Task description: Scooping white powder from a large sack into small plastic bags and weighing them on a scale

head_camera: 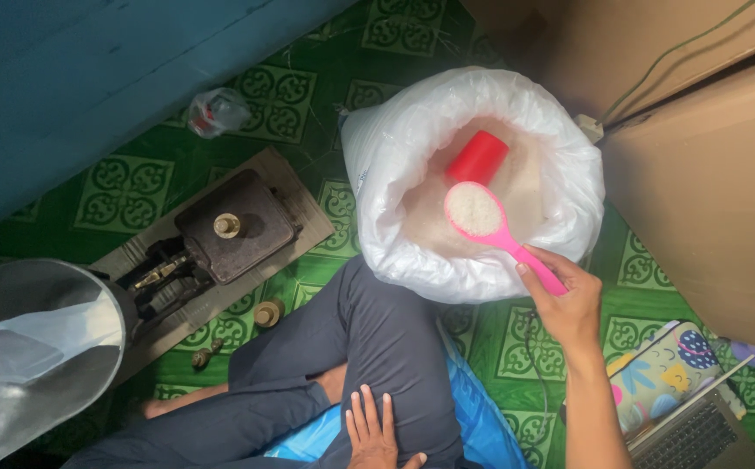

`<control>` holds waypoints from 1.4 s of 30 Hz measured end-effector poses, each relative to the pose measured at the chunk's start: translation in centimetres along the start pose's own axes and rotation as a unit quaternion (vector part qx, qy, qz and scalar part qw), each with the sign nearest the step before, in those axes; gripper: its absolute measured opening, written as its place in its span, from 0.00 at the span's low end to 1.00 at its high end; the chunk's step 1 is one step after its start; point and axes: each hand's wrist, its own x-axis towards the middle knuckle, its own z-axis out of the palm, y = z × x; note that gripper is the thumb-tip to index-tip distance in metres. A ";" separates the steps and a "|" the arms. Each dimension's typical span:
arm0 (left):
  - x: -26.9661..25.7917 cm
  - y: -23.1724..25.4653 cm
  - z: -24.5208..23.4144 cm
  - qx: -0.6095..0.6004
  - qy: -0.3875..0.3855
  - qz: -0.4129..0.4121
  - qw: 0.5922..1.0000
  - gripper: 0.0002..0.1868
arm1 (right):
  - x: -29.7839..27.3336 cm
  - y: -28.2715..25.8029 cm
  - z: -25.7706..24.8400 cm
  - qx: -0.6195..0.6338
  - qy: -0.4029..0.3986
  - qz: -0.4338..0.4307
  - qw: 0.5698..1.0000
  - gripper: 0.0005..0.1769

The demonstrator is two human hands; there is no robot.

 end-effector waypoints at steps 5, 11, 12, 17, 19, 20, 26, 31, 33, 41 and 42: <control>-0.2 0.1 0.1 -0.018 0.000 -0.006 1.000 0.83 | 0.0 0.0 0.0 0.002 0.003 0.007 1.000 0.15; -0.3 0.0 -0.1 -0.039 -0.005 -0.011 0.999 0.77 | 0.0 -0.9 -0.7 -0.030 0.009 -0.036 0.999 0.14; -0.2 0.0 -0.2 -0.036 -0.002 -0.005 0.999 0.79 | 0.0 -1.3 -1.0 -0.031 0.006 -0.050 0.998 0.14; -0.2 -0.4 -0.2 -0.035 -0.003 0.013 0.999 0.82 | -0.2 -4.6 -2.8 -0.061 -0.009 -0.139 0.988 0.15; -0.2 -0.6 -0.6 -0.025 0.011 0.018 0.999 0.83 | -0.4 -6.5 -3.6 -0.099 -0.027 -0.153 0.983 0.14; 0.0 -0.9 -1.0 -0.025 0.014 0.014 0.999 0.83 | -0.5 -7.6 -3.7 -0.098 -0.027 -0.158 0.982 0.14; 4.1 -5.2 -12.0 -0.292 -0.381 0.042 0.876 0.59 | -1.6 -12.9 -3.3 -0.094 -0.078 -0.144 0.982 0.11; 3.0 -9.3 -13.9 -0.505 -0.246 0.027 0.827 0.38 | -3.8 -17.8 -0.7 -0.093 -0.111 -0.170 0.975 0.11; 3.3 -12.6 -18.6 -0.562 -0.170 0.002 0.810 0.33 | -4.9 -19.9 0.9 -0.096 -0.128 -0.179 0.971 0.11; 2.5 -24.8 -28.5 -0.587 0.171 -0.122 0.782 0.14 | -9.2 -28.1 8.7 -0.103 -0.210 -0.250 0.940 0.11; 2.4 -26.1 -29.2 -0.564 0.236 -0.153 0.777 0.12 | -9.5 -28.5 9.8 -0.103 -0.216 -0.252 0.938 0.10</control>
